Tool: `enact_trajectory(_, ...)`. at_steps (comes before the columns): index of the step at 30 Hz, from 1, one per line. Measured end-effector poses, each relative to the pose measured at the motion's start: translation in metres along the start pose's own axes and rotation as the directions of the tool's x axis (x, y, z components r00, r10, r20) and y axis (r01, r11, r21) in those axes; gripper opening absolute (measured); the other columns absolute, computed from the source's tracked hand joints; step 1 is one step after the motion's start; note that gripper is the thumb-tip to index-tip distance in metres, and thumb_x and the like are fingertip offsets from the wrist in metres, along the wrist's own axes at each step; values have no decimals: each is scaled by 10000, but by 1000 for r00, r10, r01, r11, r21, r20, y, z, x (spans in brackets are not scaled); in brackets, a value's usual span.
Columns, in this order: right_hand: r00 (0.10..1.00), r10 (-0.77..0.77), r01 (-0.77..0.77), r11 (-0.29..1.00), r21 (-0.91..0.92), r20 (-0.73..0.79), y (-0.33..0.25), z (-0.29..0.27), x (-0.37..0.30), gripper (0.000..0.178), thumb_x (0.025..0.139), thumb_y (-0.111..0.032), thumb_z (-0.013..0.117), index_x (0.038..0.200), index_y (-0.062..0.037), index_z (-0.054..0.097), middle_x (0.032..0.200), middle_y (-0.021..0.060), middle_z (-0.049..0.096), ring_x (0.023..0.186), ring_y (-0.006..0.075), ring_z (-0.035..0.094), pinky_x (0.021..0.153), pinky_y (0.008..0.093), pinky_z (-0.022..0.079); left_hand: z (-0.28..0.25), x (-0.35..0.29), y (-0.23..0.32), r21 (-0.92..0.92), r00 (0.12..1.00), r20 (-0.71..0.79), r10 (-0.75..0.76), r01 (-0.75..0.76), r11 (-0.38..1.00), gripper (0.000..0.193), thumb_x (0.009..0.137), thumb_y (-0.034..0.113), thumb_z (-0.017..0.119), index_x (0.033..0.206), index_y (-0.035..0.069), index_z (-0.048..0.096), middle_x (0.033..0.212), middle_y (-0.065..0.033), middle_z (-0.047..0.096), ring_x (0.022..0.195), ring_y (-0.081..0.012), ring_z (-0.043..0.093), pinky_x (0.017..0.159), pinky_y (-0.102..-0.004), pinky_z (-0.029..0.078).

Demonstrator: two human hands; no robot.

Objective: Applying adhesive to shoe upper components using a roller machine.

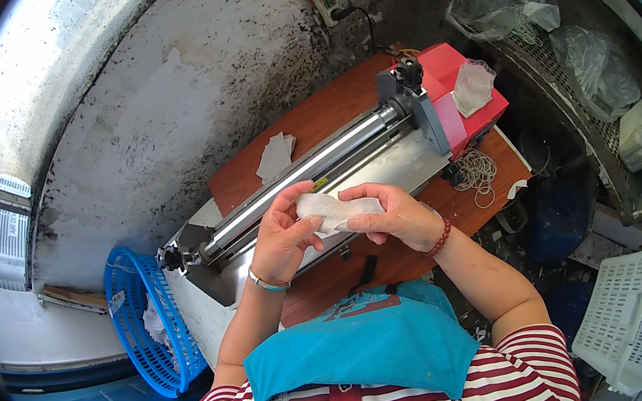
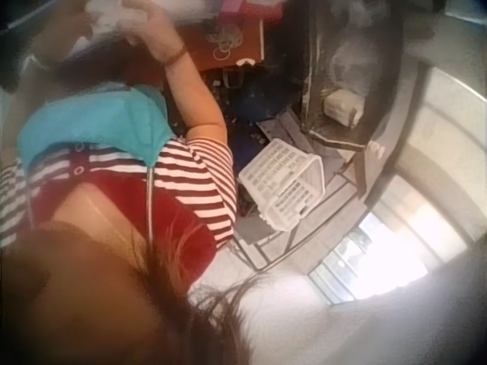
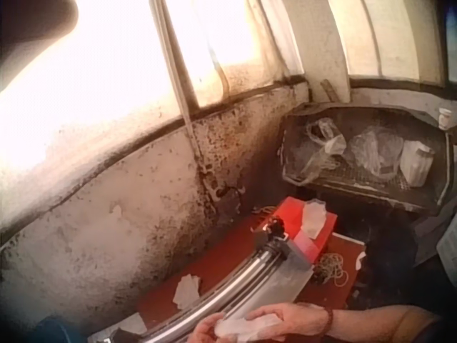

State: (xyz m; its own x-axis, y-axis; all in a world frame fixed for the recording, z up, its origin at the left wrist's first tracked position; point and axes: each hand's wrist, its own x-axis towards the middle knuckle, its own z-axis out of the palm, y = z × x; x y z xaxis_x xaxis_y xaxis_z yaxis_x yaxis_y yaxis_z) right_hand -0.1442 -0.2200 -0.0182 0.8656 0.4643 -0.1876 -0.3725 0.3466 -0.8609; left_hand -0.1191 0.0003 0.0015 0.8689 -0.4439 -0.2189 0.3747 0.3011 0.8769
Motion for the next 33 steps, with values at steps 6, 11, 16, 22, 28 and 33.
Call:
enact_trajectory(6,990,-28,14,995,-101,-141,12,-7,-5,512,874,-227,658,1288,6,469,865,48,599,611,58,515,520,183,413,6,-3,2,-103,999,-52,13,-18,995,493,835,-65,583,1298,36,446,1068,-91,558,861,-154,615,556,-250,568)
enact_trajectory(11,994,100,-80,953,292,-54,60,-14,-16,410,952,-263,520,1268,-3,495,763,40,587,620,87,538,558,221,444,11,-1,0,-220,996,-81,21,-38,975,484,853,-58,571,1305,41,429,1043,-80,565,851,-145,613,554,-251,568)
enact_trajectory(16,990,82,-89,994,59,117,52,33,-26,442,932,-269,559,1280,-6,487,875,48,587,643,93,534,607,232,458,22,-6,0,-227,991,-119,57,-84,970,485,873,-31,582,1318,45,404,1021,-80,570,834,-144,623,589,-242,578)
enact_trajectory(22,952,-259,274,959,76,-160,46,52,-18,438,901,-223,628,1263,-4,511,899,35,591,665,59,523,605,208,455,29,-15,3,-139,987,-131,97,-115,984,504,858,-24,610,1315,49,410,1047,-96,571,862,-151,616,594,-252,575)
enact_trajectory(28,890,-333,320,943,-95,-313,34,54,-20,215,908,-177,643,1029,0,655,742,6,620,564,37,522,487,187,429,30,-23,0,-96,982,-140,124,-138,986,518,844,-32,624,1311,42,411,1071,-108,566,889,-160,612,596,-249,572)
enact_trajectory(33,926,-224,219,974,-51,-305,29,53,-22,175,919,-175,625,937,-3,654,709,8,620,558,47,558,484,187,442,27,-26,-2,-110,969,-184,167,-189,976,533,823,-63,622,1304,36,417,1082,-118,568,876,-174,621,570,-254,571)
